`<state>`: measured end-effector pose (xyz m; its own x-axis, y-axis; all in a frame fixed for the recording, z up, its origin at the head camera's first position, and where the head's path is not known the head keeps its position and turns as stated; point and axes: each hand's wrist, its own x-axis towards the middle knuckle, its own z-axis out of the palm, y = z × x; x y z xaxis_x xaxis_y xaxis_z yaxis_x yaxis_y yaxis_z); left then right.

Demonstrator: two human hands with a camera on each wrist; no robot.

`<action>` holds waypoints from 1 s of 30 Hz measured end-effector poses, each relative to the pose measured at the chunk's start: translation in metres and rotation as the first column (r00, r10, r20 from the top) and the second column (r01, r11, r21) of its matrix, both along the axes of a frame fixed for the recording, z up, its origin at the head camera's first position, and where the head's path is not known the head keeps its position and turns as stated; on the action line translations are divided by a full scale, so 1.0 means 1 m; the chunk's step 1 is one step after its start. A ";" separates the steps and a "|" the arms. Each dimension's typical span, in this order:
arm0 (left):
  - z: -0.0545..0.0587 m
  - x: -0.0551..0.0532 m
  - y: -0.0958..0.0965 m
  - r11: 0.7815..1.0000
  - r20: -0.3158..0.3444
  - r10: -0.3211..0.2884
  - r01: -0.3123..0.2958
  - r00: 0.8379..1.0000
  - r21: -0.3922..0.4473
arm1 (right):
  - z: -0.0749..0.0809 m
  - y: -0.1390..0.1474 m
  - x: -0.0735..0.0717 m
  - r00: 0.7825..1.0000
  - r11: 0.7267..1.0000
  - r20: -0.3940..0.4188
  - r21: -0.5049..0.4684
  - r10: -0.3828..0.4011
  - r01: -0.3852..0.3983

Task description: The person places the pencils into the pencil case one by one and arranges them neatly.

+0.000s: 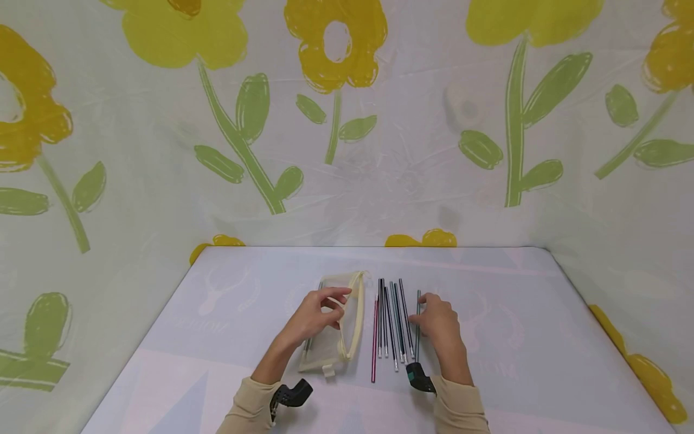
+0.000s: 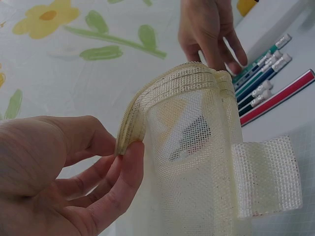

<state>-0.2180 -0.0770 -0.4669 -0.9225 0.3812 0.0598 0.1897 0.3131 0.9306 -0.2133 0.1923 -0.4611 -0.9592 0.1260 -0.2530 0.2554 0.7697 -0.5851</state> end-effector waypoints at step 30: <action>0.002 0.001 -0.001 1.000 -0.011 0.002 -0.002 1.000 -0.009 | -0.002 -0.002 -0.001 0.999 0.996 -0.026 0.078 -0.027 0.029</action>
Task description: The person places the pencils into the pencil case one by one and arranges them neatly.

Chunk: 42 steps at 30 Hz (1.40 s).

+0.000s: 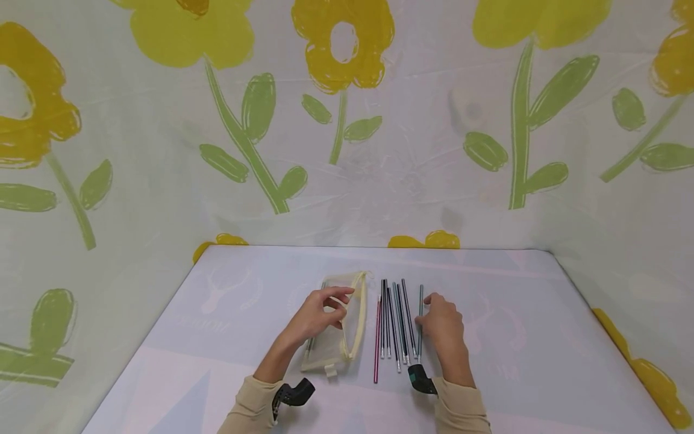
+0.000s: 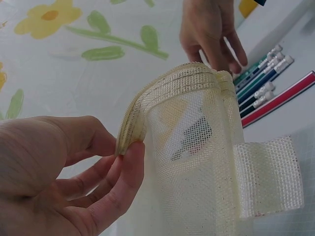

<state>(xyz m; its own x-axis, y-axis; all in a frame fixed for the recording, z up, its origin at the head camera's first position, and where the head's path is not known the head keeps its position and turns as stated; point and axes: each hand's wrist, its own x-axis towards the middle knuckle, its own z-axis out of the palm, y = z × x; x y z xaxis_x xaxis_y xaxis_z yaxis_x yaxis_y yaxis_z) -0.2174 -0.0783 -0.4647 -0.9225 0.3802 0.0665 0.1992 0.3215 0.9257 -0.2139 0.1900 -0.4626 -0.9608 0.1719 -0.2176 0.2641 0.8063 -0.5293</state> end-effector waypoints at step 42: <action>0.020 0.013 0.003 1.000 0.004 0.011 -0.011 1.000 0.002 | 0.005 -0.001 0.002 0.999 0.987 0.033 -0.163 0.020 -0.014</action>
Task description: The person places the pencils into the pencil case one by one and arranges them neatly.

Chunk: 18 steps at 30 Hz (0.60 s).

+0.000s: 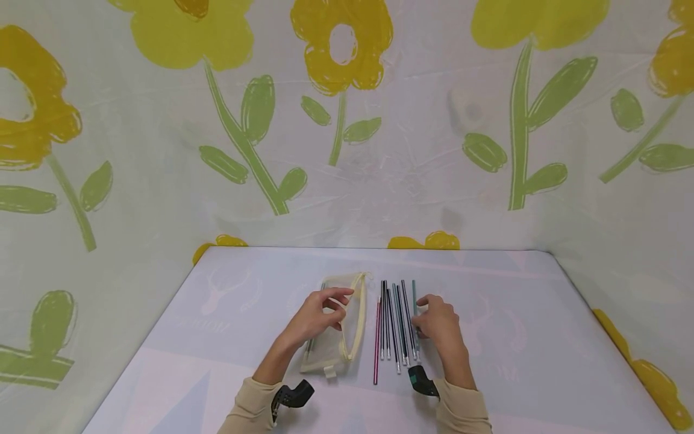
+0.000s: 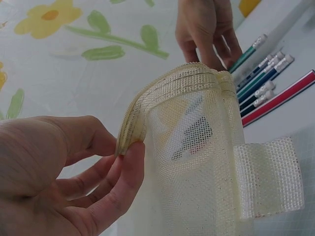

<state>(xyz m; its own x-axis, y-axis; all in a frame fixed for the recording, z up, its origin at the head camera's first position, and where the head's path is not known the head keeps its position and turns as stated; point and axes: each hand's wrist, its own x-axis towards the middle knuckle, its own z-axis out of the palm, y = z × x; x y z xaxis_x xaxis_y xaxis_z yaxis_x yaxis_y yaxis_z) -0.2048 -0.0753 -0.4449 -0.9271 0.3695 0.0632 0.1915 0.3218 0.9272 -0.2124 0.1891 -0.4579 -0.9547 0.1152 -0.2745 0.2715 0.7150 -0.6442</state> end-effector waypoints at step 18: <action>0.012 0.007 0.000 1.000 -0.008 -0.007 0.007 1.000 0.017 | 0.005 -0.014 0.004 0.998 0.996 -0.053 -0.077 0.045 -0.049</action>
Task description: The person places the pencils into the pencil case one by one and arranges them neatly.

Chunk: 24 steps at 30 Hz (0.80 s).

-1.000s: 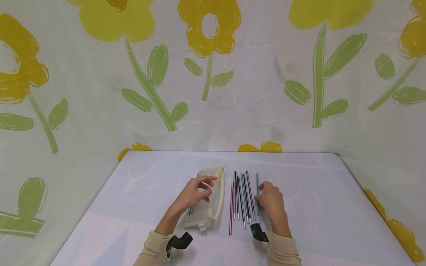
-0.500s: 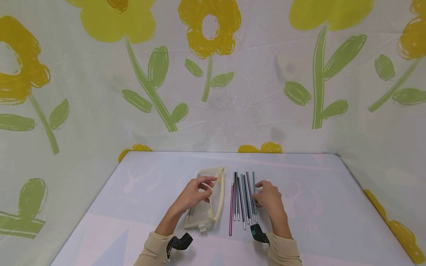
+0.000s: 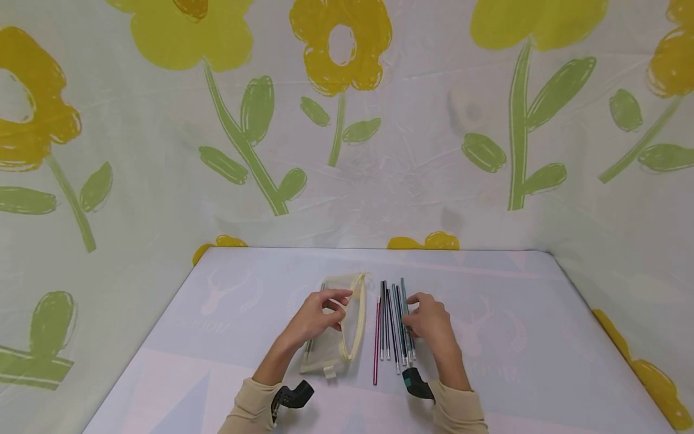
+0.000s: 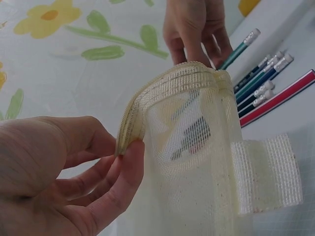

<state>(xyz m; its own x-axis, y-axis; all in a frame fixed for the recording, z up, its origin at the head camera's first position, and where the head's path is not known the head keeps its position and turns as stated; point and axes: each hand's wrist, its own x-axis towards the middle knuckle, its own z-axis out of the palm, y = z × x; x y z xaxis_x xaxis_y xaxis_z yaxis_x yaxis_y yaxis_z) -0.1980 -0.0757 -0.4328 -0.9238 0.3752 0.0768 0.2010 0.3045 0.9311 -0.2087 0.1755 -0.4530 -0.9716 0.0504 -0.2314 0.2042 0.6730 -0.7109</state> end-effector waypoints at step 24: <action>-0.036 -0.019 -0.001 1.000 0.008 -0.009 0.009 1.000 0.008 | -0.001 -0.041 0.003 0.991 0.988 -0.038 -0.078 0.129 -0.132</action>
